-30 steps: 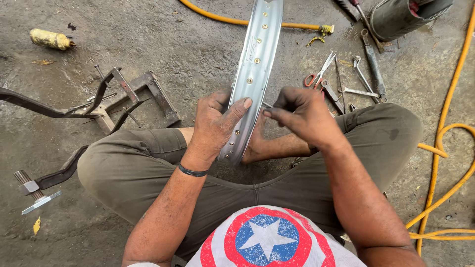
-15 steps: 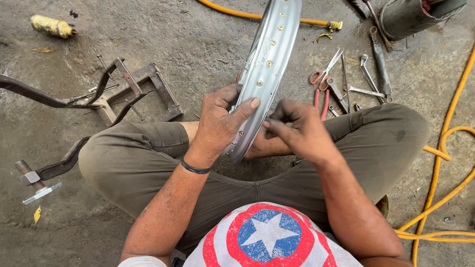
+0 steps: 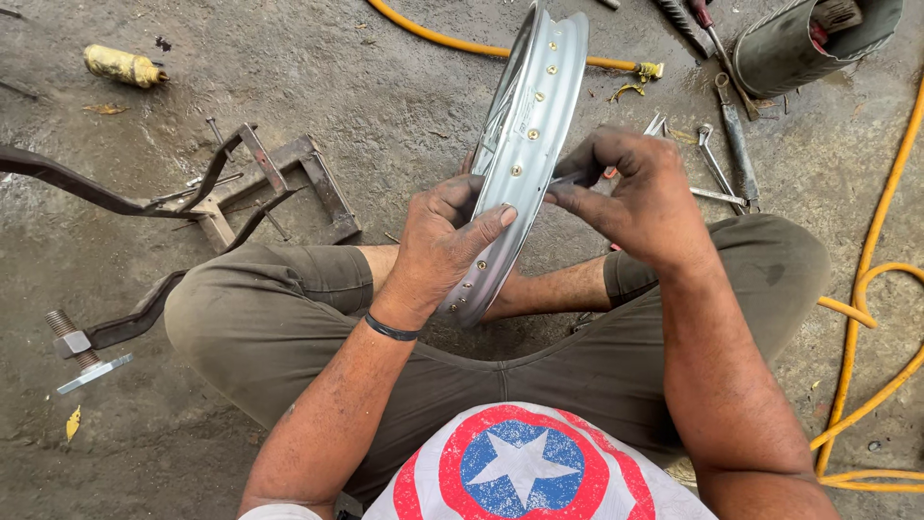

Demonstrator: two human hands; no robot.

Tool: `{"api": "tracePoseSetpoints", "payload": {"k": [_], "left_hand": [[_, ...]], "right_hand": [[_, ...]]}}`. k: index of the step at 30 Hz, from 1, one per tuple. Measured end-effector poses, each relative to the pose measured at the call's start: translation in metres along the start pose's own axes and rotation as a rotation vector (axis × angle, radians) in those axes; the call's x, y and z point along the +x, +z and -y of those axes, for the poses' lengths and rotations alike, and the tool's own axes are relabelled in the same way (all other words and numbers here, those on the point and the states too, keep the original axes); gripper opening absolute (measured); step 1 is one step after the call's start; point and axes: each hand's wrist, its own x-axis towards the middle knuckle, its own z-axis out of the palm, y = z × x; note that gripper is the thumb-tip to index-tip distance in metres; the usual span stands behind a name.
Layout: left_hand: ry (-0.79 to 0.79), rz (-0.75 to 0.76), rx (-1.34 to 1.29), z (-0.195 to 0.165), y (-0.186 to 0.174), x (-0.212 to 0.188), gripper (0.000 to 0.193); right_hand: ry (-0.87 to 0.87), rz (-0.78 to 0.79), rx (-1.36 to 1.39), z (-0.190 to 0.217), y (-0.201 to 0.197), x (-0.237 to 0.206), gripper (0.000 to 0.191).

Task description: The person sits on the floor and uses a small metal tool to tighten the nipples on a bicycle wheel rim. They rotate the wheel periodically to access different sections of the rim and continue the tightening process.

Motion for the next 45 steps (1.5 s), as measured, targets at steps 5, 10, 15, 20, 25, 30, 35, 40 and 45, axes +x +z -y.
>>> {"api": "tracePoseSetpoints", "payload": {"k": [5,10,15,20,25,30,35,40,45], "left_hand": [[0.101,-0.014,0.150,-0.003,-0.003,0.002,0.033],[0.084,-0.064,0.127,-0.012,0.003,0.009,0.032],[0.375,-0.137,0.496,-0.012,0.008,-0.004,0.032],[0.211,-0.081,0.413,-0.008,0.014,-0.007,0.036],[0.104,-0.081,0.190,-0.021,0.005,0.008,0.039],[0.210,-0.195,0.353,-0.028,0.000,0.014,0.045],[0.221,-0.174,0.292,-0.021,-0.002,0.009,0.049],[0.233,-0.124,0.215,-0.018,0.002,0.006,0.044],[0.190,-0.106,0.168,-0.020,0.000,0.008,0.043]], "right_hand": [[0.080,-0.007,-0.159,0.008,0.019,-0.022,0.024],[0.084,0.010,-0.094,0.021,0.041,-0.027,0.016],[0.152,-0.016,-0.045,0.012,0.030,-0.026,0.014],[0.316,-0.109,0.315,-0.016,0.043,-0.033,0.009],[0.215,-0.226,0.643,-0.029,0.076,-0.035,0.008],[0.177,-0.198,0.654,-0.024,0.094,-0.015,0.018],[0.161,-0.145,0.736,-0.025,0.107,0.001,0.013],[0.027,-0.329,0.583,-0.029,0.116,0.001,0.013],[0.068,-0.194,0.692,-0.032,0.110,-0.002,0.015]]}}
